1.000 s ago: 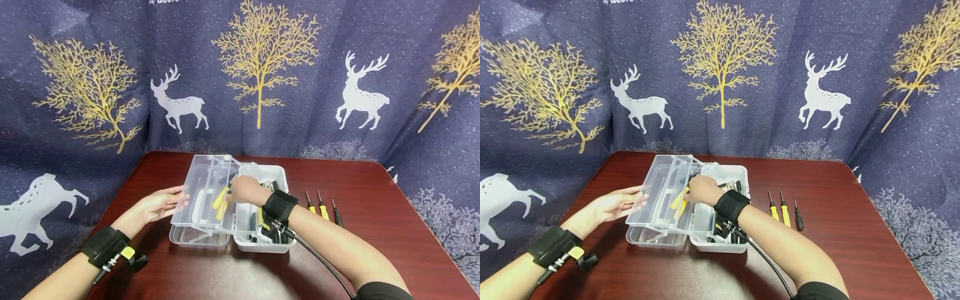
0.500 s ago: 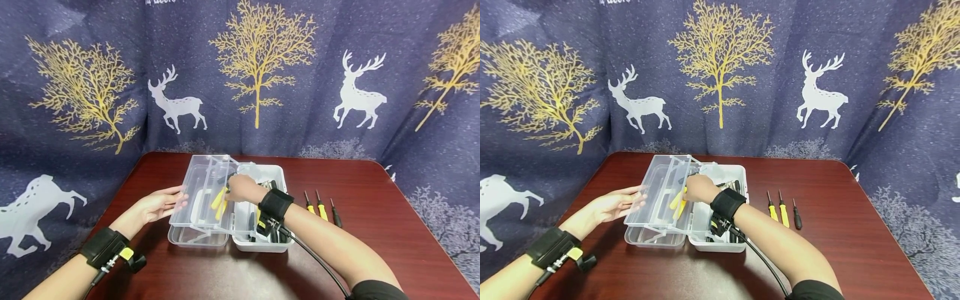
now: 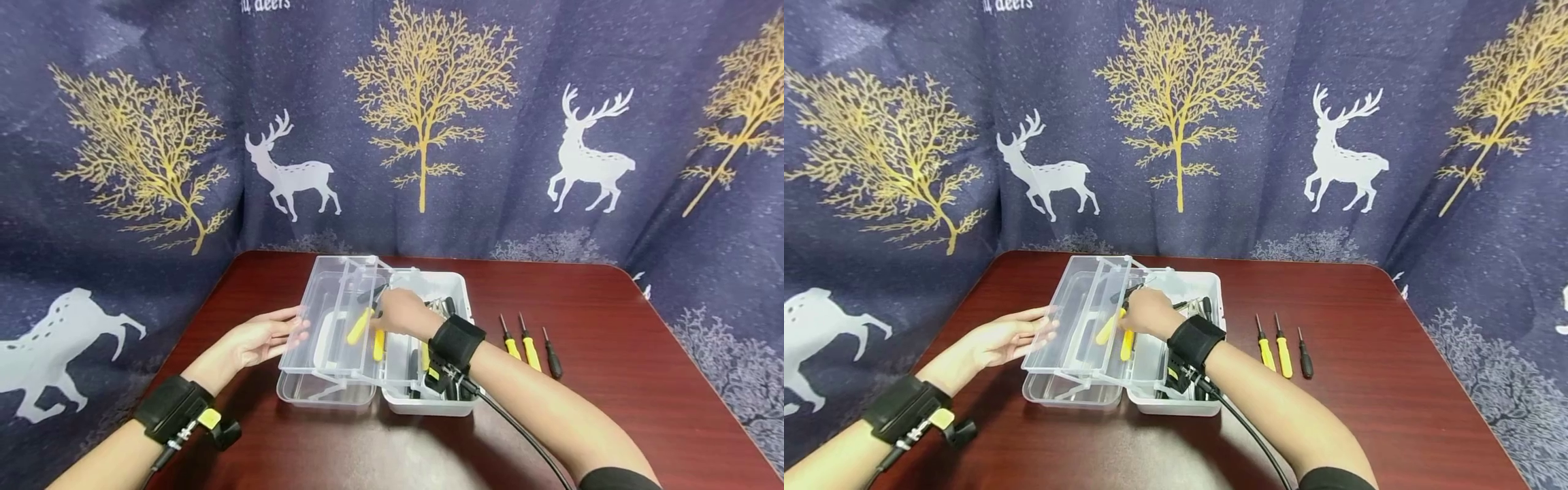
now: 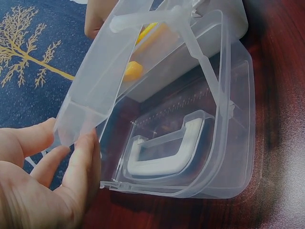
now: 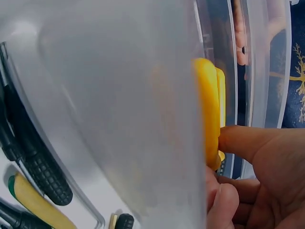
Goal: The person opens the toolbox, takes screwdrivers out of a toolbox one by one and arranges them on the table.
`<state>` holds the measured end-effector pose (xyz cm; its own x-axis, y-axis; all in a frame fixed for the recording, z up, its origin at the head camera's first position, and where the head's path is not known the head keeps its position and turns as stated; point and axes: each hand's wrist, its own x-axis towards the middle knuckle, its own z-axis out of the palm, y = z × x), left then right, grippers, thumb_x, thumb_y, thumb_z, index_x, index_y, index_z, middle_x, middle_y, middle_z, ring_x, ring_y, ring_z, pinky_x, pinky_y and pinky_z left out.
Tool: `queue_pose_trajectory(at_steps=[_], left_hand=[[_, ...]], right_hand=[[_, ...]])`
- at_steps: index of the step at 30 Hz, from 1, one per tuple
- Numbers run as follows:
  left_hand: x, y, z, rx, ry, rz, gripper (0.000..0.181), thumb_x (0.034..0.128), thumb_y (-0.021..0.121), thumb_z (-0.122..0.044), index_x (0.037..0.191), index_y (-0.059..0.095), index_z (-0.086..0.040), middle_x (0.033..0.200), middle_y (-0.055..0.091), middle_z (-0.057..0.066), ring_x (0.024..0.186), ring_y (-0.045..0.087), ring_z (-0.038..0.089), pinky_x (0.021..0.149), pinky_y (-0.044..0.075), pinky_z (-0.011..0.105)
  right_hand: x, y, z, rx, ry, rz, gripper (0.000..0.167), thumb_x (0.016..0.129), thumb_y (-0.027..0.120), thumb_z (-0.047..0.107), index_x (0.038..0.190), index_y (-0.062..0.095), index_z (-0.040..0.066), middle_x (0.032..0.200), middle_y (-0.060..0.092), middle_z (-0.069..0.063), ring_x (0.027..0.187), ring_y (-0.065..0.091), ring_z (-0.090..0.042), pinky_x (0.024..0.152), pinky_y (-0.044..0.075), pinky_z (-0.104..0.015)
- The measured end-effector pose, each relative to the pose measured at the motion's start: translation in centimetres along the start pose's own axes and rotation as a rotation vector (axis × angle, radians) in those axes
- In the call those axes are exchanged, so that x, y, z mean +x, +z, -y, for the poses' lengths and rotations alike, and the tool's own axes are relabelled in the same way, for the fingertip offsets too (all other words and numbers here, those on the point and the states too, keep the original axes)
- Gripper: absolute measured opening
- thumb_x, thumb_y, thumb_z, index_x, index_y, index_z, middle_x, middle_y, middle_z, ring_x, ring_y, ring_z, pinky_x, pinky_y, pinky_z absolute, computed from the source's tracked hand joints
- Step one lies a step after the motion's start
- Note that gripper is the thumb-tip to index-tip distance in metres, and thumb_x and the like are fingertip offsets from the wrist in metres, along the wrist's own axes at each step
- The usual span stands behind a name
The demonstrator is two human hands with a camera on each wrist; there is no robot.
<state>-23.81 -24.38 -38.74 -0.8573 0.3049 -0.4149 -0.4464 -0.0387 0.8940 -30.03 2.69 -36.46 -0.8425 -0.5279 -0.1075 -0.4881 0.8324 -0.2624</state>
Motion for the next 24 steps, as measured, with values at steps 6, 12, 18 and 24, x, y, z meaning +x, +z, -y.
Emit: queue_pose_trajectory(at_steps=[6, 12, 18, 24], left_hand=[[0.04, 0.01, 0.06, 0.007, 0.001, -0.002, 0.074, 0.0975, 0.055, -0.016, 0.154, 0.008, -0.004, 0.1, 0.066, -0.014, 0.092, 0.066, 0.001, 0.082, 0.055, 0.014], [-0.05, 0.04, 0.09, -0.006, -0.001, 0.007, 0.076, 0.0972, 0.055, -0.017, 0.154, 0.006, -0.003, 0.1, 0.066, -0.015, 0.092, 0.066, 0.0, 0.082, 0.055, 0.014], [-0.15, 0.11, -0.01, -0.017, 0.002, 0.014, 0.079, 0.0965, 0.057, -0.017, 0.154, 0.005, -0.003, 0.098, 0.066, -0.015, 0.091, 0.066, 0.0, 0.082, 0.055, 0.014], [-0.02, 0.17, 0.04, -0.018, 0.007, 0.021, 0.078, 0.097, 0.056, -0.017, 0.154, 0.005, -0.003, 0.098, 0.066, -0.015, 0.091, 0.066, 0.0, 0.082, 0.055, 0.014]], right_hand=[[-0.41, 0.23, -0.34, 0.01, 0.012, -0.03, 0.052, 0.083, 0.073, 0.038, 0.051, 0.037, 0.016, 0.052, 0.027, 0.006, 0.051, 0.032, -0.012, 0.048, 0.028, -0.024], [-0.69, 0.2, -0.64, 0.011, 0.028, -0.042, 0.042, 0.085, 0.067, 0.024, 0.05, 0.044, 0.017, 0.047, 0.042, 0.005, 0.049, 0.046, -0.013, 0.052, 0.037, -0.022], [-0.9, 0.08, -0.67, -0.018, 0.035, -0.033, 0.042, 0.082, 0.064, 0.013, 0.048, 0.04, 0.018, 0.047, 0.038, 0.005, 0.05, 0.043, -0.014, 0.051, 0.037, -0.023], [-0.97, 0.42, -0.55, -0.028, 0.052, -0.027, 0.038, 0.082, 0.064, 0.016, 0.05, 0.046, 0.017, 0.052, 0.044, 0.003, 0.053, 0.049, -0.015, 0.051, 0.04, -0.025]])
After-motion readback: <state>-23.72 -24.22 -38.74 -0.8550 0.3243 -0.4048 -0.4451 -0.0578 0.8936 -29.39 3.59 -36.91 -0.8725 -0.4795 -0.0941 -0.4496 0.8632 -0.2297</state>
